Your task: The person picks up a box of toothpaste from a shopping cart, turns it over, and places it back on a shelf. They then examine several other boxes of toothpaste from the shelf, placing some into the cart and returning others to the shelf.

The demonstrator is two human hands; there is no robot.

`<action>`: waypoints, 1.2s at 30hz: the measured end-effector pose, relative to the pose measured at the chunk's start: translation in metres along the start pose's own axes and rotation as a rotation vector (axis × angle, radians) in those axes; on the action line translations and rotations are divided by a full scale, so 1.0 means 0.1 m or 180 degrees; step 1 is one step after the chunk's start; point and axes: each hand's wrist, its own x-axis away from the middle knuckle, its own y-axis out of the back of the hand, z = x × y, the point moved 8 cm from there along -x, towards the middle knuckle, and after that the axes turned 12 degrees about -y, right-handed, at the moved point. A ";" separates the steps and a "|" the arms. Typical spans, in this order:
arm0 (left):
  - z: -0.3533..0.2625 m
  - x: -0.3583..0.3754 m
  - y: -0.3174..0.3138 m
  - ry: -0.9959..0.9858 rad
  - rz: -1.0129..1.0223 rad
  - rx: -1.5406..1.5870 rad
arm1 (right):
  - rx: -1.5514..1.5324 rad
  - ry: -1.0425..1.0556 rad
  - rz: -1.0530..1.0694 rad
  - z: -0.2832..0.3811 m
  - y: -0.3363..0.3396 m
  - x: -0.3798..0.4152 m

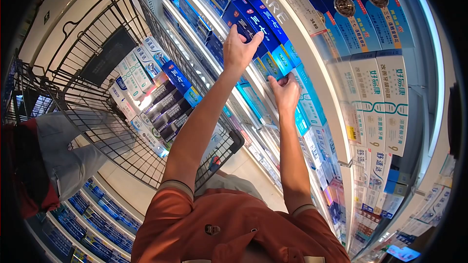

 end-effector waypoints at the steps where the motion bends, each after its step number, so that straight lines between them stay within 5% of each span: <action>1: 0.00 0.00 0.00 0.0009 -0.0001 -0.0007 | 0.0001 0.0011 -0.0011 0.00 0.00 0.00; 19: 0.13 0.21 0.19 -0.0163 -0.0044 0.0391 | -0.0161 0.0071 0.0051 0.01 0.06 0.08; 27: 1.20 0.93 1.44 0.0343 -0.1231 -0.0258 | -0.0897 -0.0042 0.0697 -0.25 0.22 0.96; 36: 2.51 1.05 1.58 0.1261 -0.1045 -0.1517 | -0.0707 0.0034 0.1985 -0.72 -0.11 1.92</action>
